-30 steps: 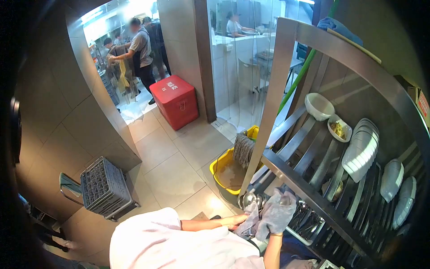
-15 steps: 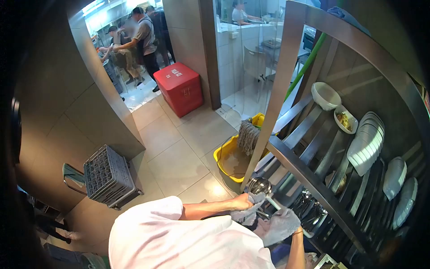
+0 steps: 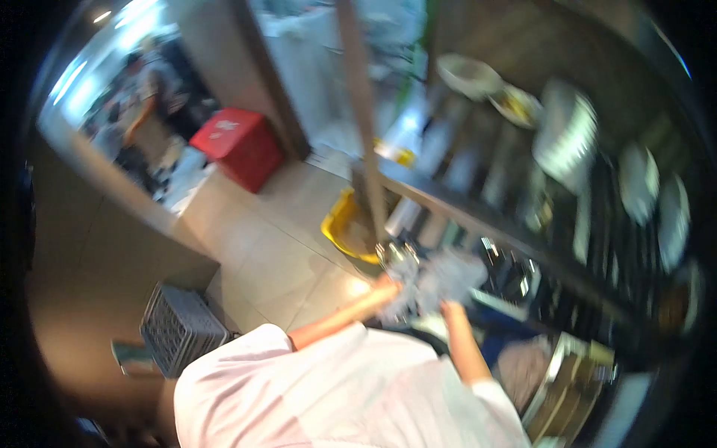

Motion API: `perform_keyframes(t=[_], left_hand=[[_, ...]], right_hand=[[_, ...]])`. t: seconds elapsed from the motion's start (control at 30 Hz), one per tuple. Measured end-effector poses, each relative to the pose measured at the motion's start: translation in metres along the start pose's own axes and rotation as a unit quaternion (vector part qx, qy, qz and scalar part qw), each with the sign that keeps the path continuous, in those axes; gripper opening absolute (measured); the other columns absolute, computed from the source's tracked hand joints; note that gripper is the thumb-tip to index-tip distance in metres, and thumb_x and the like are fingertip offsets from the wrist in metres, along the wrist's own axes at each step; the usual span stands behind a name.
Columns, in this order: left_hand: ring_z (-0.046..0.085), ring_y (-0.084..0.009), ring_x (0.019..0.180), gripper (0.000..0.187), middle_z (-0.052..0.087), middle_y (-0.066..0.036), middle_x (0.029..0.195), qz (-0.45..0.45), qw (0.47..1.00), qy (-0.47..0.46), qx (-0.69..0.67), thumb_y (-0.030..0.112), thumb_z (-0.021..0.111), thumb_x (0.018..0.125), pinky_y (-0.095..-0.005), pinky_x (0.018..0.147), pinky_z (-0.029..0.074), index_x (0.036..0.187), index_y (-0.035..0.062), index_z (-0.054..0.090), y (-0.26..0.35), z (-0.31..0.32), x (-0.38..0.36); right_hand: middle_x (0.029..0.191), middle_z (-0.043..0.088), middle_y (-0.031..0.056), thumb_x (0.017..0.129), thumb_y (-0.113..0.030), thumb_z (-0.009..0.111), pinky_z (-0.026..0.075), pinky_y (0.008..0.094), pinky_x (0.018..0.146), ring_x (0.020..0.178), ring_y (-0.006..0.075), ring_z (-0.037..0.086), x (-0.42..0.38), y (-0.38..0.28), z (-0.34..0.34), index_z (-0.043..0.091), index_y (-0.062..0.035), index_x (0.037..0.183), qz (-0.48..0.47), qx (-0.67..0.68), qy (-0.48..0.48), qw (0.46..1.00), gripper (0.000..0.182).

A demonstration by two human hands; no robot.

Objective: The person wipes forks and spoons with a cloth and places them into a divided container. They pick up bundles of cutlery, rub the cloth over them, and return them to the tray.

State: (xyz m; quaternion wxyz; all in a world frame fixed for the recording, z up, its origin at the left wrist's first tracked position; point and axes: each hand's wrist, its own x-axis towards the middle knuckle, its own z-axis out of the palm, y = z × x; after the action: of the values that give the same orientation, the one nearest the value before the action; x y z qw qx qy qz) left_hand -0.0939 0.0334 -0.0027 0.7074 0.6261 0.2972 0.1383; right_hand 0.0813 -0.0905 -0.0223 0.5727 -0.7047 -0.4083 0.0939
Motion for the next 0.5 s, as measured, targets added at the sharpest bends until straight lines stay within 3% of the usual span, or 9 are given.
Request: perform_keyframes(t=[0.03,0.1,0.17,0.23,0.3,0.37,0.43,0.47,0.5], left_hand=[[0.056,-0.0163,0.079,0.039,0.06,-0.005,0.094,-0.026,0.999,-0.019,-0.006,0.007,0.049,0.072,-0.0294,0.069,0.047,0.11,0.0029,0.054,0.009,0.001,-0.005],[0.057,-0.017,0.078,0.035,0.06,-0.006,0.093,-0.092,0.993,-0.063,-0.032,0.005,0.047,0.073,-0.0293,0.068,0.048,0.107,0.0019,0.055,0.026,0.002,-0.014],[0.058,-0.0176,0.077,0.032,0.06,-0.007,0.093,-0.148,0.982,-0.101,-0.063,0.002,0.044,0.075,-0.0293,0.067,0.049,0.105,0.0009,0.056,0.033,0.004,-0.02],[0.059,-0.0179,0.073,0.028,0.061,-0.007,0.086,-0.17,0.971,-0.126,-0.11,0.001,0.045,0.075,-0.0295,0.064,0.049,0.1,0.0012,0.056,0.039,0.012,-0.028],[0.059,-0.0172,0.069,0.023,0.061,-0.006,0.082,-0.191,0.969,-0.124,-0.091,0.001,0.046,0.076,-0.0295,0.062,0.048,0.096,0.0022,0.057,0.054,0.022,-0.038],[0.058,-0.0181,0.077,0.028,0.06,-0.007,0.09,-0.114,0.988,-0.082,-0.063,0.001,0.047,0.075,-0.0292,0.068,0.048,0.101,0.0009,0.056,0.051,0.024,-0.038],[0.058,-0.0181,0.08,0.03,0.059,-0.008,0.093,-0.129,0.985,-0.104,-0.053,0.001,0.046,0.075,-0.0292,0.07,0.047,0.104,0.0006,0.055,0.054,0.025,-0.036],[0.057,-0.0181,0.083,0.033,0.058,-0.008,0.097,-0.142,0.981,-0.125,-0.046,0.0,0.046,0.075,-0.0292,0.072,0.046,0.107,0.0003,0.054,0.056,0.024,-0.033],[0.057,-0.0181,0.083,0.033,0.058,-0.008,0.097,-0.142,0.981,-0.128,-0.046,0.0,0.046,0.075,-0.0292,0.072,0.046,0.107,0.0003,0.054,0.054,0.023,-0.029]], right_hand=[[0.098,0.06,0.0058,0.085,-0.023,0.046,0.045,0.032,0.084,0.094,0.0188,0.055,0.003,-0.025,0.027,0.051,-0.0068,0.108,-0.039,-0.217,0.066,0.973,0.029],[0.096,0.06,0.0064,0.072,-0.015,0.062,0.042,0.0364,0.081,0.094,0.0243,0.055,0.005,-0.076,0.001,0.059,-0.0085,0.098,-0.231,-0.327,0.064,0.914,0.027],[0.094,0.061,0.0076,0.071,-0.01,0.06,0.044,0.0306,0.079,0.092,0.0212,0.056,0.01,-0.108,-0.015,0.063,-0.0058,0.089,-0.126,-0.198,0.145,0.961,0.019],[0.094,0.061,0.0068,0.077,-0.011,0.057,0.046,0.0272,0.077,0.09,0.0162,0.056,0.013,-0.09,-0.023,0.061,-0.0016,0.09,-0.027,-0.082,0.189,0.978,0.016],[0.093,0.06,0.006,0.078,-0.015,0.057,0.045,0.0266,0.077,0.088,0.0167,0.056,0.01,-0.089,-0.038,0.059,-0.0021,0.094,0.09,-0.012,0.043,0.995,0.021],[0.093,0.06,0.006,0.079,-0.017,0.057,0.046,0.0271,0.077,0.088,0.0161,0.056,-0.006,-0.048,-0.027,0.058,-0.0021,0.095,0.087,0.073,0.058,0.992,0.022],[0.088,0.059,0.0076,0.078,-0.019,0.055,0.046,0.0283,0.071,0.084,0.0181,0.056,-0.014,-0.048,-0.015,0.058,-0.0038,0.092,0.081,0.237,0.099,0.963,0.021],[0.088,0.059,0.0076,0.078,-0.019,0.055,0.046,0.0283,0.071,0.084,0.0181,0.056,-0.021,-0.038,-0.004,0.058,-0.0038,0.092,0.083,0.236,0.102,0.963,0.021],[0.084,0.058,0.0087,0.077,-0.018,0.054,0.045,0.0295,0.068,0.082,0.0206,0.056,-0.027,-0.019,0.009,0.058,-0.0052,0.088,0.003,-0.16,0.109,0.981,0.018]])
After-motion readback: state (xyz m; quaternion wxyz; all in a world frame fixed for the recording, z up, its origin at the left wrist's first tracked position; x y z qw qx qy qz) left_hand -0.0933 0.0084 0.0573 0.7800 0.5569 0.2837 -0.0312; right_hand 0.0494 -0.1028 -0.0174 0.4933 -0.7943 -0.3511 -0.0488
